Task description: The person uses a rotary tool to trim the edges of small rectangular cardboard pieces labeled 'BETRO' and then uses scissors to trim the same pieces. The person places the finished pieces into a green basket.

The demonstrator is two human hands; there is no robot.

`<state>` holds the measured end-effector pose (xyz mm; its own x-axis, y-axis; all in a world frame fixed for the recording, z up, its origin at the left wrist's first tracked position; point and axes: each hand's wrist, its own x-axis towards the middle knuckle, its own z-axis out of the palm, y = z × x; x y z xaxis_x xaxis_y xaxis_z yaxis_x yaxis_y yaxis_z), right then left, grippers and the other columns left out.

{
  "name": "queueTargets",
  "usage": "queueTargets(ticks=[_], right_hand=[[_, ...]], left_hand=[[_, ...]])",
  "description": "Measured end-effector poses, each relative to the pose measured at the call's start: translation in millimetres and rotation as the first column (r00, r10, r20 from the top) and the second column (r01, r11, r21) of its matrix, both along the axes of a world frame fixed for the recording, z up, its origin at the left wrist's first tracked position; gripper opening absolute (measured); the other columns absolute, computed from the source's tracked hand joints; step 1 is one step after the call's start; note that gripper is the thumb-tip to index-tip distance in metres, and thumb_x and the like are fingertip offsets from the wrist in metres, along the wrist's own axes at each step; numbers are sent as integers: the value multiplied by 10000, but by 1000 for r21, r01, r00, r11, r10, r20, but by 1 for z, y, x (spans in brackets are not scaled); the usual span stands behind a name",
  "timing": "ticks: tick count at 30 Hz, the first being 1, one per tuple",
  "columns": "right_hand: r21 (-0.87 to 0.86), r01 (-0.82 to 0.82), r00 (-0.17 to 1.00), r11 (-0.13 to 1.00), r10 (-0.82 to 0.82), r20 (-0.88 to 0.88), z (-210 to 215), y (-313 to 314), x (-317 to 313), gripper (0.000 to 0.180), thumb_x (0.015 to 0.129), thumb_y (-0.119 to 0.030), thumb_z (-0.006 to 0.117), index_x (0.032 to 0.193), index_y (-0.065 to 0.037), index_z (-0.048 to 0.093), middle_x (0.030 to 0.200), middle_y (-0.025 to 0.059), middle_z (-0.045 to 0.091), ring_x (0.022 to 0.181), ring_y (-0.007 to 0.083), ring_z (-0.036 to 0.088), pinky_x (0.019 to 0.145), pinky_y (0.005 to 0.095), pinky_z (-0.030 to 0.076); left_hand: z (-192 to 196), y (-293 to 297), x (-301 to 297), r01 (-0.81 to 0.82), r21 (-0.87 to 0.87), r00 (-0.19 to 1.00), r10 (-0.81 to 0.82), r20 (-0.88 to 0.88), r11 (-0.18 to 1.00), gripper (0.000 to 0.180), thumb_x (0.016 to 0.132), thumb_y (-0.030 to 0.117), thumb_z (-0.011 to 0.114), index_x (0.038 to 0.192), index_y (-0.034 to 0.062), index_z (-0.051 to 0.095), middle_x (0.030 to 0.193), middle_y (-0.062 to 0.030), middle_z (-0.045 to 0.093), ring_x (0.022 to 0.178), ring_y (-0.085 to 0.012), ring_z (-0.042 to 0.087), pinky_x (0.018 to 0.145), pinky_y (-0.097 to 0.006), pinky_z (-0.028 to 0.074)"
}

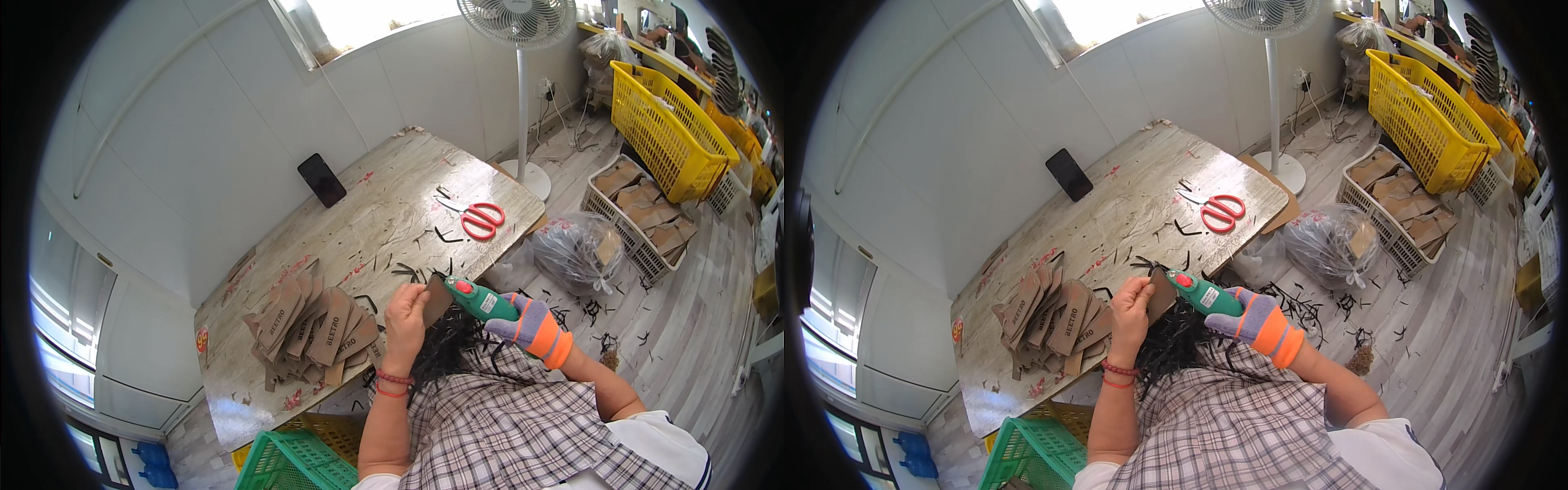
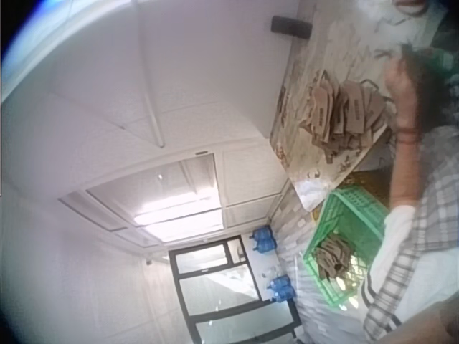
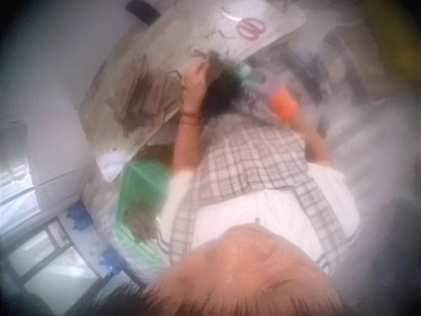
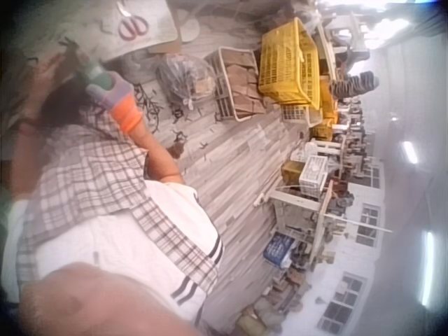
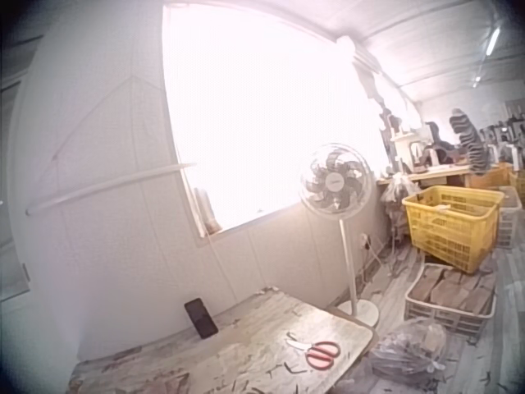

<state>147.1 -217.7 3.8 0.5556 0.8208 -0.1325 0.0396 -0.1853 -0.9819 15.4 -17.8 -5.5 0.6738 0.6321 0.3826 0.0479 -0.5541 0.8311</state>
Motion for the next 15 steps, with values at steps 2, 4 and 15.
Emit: queueTargets(ticks=[2,4,15], right_hand=[[-6,-9,1000,1000,9,-1,2,-1,0,518,779,-331,804,1151,-25,613,773,-9,649,620,34,536,567,205,450],[-12,-27,999,1000,27,22,4,-3,1,518,781,-334,802,1151,-24,613,779,-8,651,627,33,540,572,206,452],[-5,32,999,999,-33,-42,4,-4,1,503,788,-310,789,1148,-11,605,773,0,647,593,48,544,543,218,454]], left_hand=[[2,5,-2,18,95,1000,-16,-26,995,100,890,60,596,916,-35,611,747,-60,527,712,-165,503,669,-278,400],[8,10,-4,43,216,998,-32,-54,975,99,879,64,606,900,-33,605,753,-85,539,717,-208,523,677,-304,408],[23,33,-3,-62,12,998,62,-29,998,48,877,48,589,856,7,604,761,-69,618,682,-212,583,619,-325,449]])
